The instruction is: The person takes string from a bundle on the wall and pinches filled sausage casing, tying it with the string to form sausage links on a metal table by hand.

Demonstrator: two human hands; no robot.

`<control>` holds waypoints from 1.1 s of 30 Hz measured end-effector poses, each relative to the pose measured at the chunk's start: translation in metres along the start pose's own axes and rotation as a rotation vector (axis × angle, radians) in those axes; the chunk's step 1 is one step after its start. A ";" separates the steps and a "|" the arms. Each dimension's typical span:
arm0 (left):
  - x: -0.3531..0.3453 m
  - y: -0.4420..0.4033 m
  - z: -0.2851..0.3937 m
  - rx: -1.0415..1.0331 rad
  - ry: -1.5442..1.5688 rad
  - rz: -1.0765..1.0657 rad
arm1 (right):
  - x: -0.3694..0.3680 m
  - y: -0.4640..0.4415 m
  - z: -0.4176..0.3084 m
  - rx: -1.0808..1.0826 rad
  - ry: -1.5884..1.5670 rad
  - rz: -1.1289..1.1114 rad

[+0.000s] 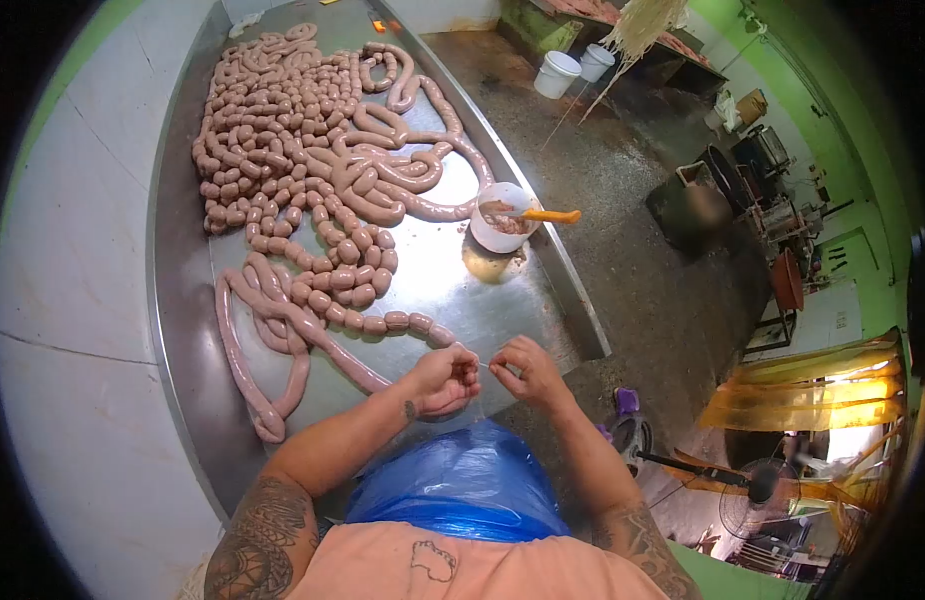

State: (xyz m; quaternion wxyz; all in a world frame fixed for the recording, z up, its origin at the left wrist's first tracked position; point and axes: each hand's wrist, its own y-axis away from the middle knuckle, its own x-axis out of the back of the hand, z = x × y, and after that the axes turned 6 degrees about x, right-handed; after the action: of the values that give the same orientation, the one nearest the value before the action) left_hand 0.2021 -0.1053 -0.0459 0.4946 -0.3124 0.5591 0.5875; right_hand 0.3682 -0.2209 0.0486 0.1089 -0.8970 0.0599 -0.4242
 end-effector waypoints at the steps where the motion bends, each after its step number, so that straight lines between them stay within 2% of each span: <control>1: -0.018 0.008 0.000 -0.081 -0.121 0.111 | -0.001 0.003 -0.005 0.023 0.003 -0.022; 2: -0.039 0.017 0.002 -0.163 -0.244 0.225 | -0.001 0.006 -0.007 0.021 -0.001 -0.019; 3: -0.066 0.028 0.003 -0.253 -0.690 0.390 | -0.003 0.010 -0.009 -0.084 -0.077 0.047; 4: -0.064 0.026 0.005 -0.251 -0.693 0.412 | -0.006 0.011 -0.012 -0.185 -0.161 0.110; 6: -0.055 0.028 0.010 -1.096 -1.668 0.248 | -0.004 0.015 -0.021 -0.323 -0.228 0.099; 7: -0.055 0.026 0.011 -1.090 -1.677 0.267 | -0.007 0.021 -0.022 -0.364 -0.349 0.147; 8: -0.056 0.024 0.010 -1.051 -1.542 0.235 | -0.010 0.028 -0.023 -0.408 -0.465 0.194; 9: -0.056 0.021 0.009 -1.012 -1.403 0.200 | -0.016 0.035 -0.022 -0.405 -0.472 0.186; 10: -0.051 0.019 0.008 -1.011 -1.402 0.212 | -0.023 0.041 -0.020 -0.446 -0.503 0.237; 12: -0.042 0.015 0.010 -0.504 -1.191 0.081 | -0.033 0.046 -0.016 -0.489 -0.538 0.285; 13: -0.041 0.015 0.012 -0.394 -1.127 0.055 | -0.038 0.047 -0.014 -0.503 -0.563 0.294; 14: -0.037 0.011 0.013 -0.387 -1.123 0.058 | -0.042 0.048 -0.012 -0.522 -0.586 0.303; 16: -0.027 0.004 0.015 -0.163 -0.823 -0.020 | -0.051 0.044 -0.008 -0.569 -0.670 0.348; 18: -0.018 -0.001 0.023 -0.106 -0.727 -0.084 | -0.055 0.038 -0.007 -0.624 -0.751 0.393; 21: -0.011 0.000 0.040 -0.018 -0.613 -0.177 | -0.051 0.022 -0.005 -0.553 -0.747 0.371; 23: -0.009 -0.001 0.048 0.023 -0.588 -0.208 | -0.044 0.012 -0.002 -0.380 -0.634 0.248; 24: -0.008 -0.001 0.054 0.070 -0.788 -0.279 | -0.045 0.008 0.000 -0.386 -0.639 0.247; 25: -0.006 0.000 0.060 0.115 -0.989 -0.348 | -0.049 0.005 0.002 -0.405 -0.768 0.423; 26: -0.004 0.001 0.068 0.117 -0.985 -0.339 | -0.053 0.001 0.004 -0.422 -0.896 0.600; 27: -0.005 0.003 0.077 0.103 -0.968 -0.364 | -0.069 0.002 0.000 -0.498 -1.076 0.630; 28: -0.004 0.004 0.084 0.087 -0.952 -0.388 | -0.080 -0.005 -0.009 -0.501 -1.083 0.625; 29: 0.000 0.006 0.090 0.086 -0.948 -0.380 | -0.088 -0.012 -0.019 -0.814 -1.341 0.520; 30: 0.005 0.008 0.096 -0.203 -1.125 -0.226 | -0.093 -0.016 -0.026 -1.133 -1.582 0.386; 31: 0.012 0.009 0.102 -0.498 -1.286 -0.059 | -0.094 -0.011 -0.028 -1.130 -1.587 0.376; 33: 0.041 0.003 0.146 -0.062 -1.644 0.512 | -0.093 0.013 -0.031 -1.188 -1.398 -0.034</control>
State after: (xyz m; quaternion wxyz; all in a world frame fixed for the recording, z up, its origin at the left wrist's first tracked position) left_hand 0.2136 0.0458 -0.0566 0.5858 0.3346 0.0606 0.7356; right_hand 0.2852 -0.2198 -0.0046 -0.3648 -0.8589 0.1753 0.3139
